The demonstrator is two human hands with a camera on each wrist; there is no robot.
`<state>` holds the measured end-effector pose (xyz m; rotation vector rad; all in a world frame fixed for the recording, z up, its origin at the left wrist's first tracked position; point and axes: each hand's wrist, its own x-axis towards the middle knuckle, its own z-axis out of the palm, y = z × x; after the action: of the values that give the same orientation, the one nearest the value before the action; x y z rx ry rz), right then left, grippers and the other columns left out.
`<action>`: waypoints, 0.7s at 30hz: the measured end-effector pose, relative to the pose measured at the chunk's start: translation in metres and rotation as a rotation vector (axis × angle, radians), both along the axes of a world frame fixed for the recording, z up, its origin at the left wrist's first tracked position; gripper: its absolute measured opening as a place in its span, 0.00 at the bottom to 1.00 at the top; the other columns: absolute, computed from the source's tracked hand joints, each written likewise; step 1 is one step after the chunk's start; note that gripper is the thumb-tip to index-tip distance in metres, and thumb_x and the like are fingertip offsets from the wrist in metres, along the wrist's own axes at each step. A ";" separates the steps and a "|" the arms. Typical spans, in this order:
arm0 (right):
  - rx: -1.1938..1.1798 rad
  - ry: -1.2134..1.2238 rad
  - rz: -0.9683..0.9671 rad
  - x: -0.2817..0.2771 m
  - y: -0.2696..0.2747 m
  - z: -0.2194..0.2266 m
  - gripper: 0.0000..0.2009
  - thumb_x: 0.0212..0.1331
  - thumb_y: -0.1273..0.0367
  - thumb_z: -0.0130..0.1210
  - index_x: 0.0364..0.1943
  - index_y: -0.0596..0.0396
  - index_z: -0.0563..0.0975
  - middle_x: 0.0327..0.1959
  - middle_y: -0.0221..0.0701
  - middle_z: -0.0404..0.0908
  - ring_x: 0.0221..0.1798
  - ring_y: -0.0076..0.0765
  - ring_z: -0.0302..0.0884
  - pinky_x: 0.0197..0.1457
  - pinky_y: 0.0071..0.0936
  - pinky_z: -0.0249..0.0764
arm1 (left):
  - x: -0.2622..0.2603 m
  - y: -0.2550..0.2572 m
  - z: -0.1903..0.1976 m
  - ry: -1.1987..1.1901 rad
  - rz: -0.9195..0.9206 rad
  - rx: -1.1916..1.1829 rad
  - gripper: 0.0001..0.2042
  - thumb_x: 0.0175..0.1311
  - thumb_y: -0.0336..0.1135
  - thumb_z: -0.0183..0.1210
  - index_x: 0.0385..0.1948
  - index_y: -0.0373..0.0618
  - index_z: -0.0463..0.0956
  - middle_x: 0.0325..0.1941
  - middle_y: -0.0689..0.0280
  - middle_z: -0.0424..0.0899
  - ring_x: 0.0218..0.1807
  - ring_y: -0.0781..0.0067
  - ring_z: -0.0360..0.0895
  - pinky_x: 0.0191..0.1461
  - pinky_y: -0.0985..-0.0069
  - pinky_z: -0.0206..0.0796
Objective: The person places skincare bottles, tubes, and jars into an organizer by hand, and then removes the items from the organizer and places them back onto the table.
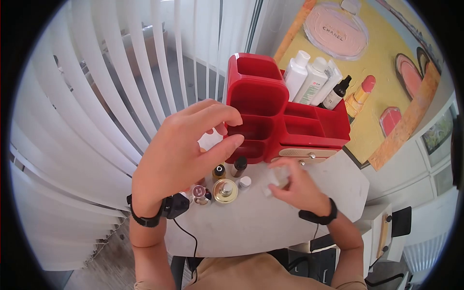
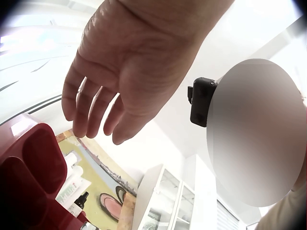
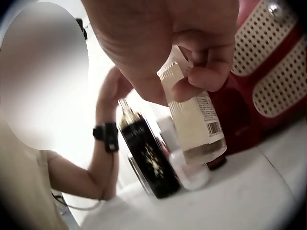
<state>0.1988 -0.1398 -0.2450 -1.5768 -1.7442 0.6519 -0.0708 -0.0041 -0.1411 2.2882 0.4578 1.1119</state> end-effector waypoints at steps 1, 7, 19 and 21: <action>-0.025 -0.100 0.027 -0.002 0.006 -0.019 0.28 0.58 0.69 0.67 0.61 0.52 0.66 0.57 0.40 0.77 0.35 0.42 0.85 0.39 0.36 0.81 | 0.000 -0.001 0.000 -0.007 -0.007 -0.016 0.11 0.58 0.26 0.67 0.42 0.37 0.81 0.41 0.61 0.85 0.39 0.68 0.81 0.46 0.72 0.72; -0.088 -0.193 0.172 -0.023 -0.007 -0.025 0.28 0.60 0.64 0.70 0.60 0.51 0.67 0.58 0.38 0.78 0.29 0.43 0.85 0.37 0.37 0.83 | -0.001 0.002 0.000 -0.009 -0.016 0.006 0.11 0.58 0.26 0.68 0.43 0.38 0.81 0.41 0.61 0.85 0.39 0.68 0.81 0.46 0.73 0.72; 0.181 -0.238 0.650 -0.121 -0.003 -0.040 0.22 0.64 0.65 0.64 0.57 0.55 0.68 0.62 0.35 0.73 0.32 0.43 0.82 0.32 0.36 0.81 | -0.003 0.002 -0.004 -0.027 0.001 0.070 0.11 0.60 0.28 0.69 0.43 0.41 0.82 0.40 0.62 0.86 0.39 0.68 0.82 0.44 0.73 0.73; 0.126 -0.228 0.668 -0.133 0.004 -0.035 0.24 0.64 0.65 0.64 0.59 0.56 0.67 0.62 0.37 0.71 0.33 0.44 0.83 0.32 0.37 0.81 | -0.004 0.003 -0.005 -0.031 -0.002 0.074 0.11 0.59 0.28 0.69 0.43 0.41 0.82 0.41 0.62 0.86 0.39 0.68 0.82 0.44 0.73 0.73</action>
<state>0.0659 -0.1361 -0.2804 -0.9934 -2.4592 0.6641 -0.0744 -0.0015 -0.1459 2.3303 0.4091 1.1801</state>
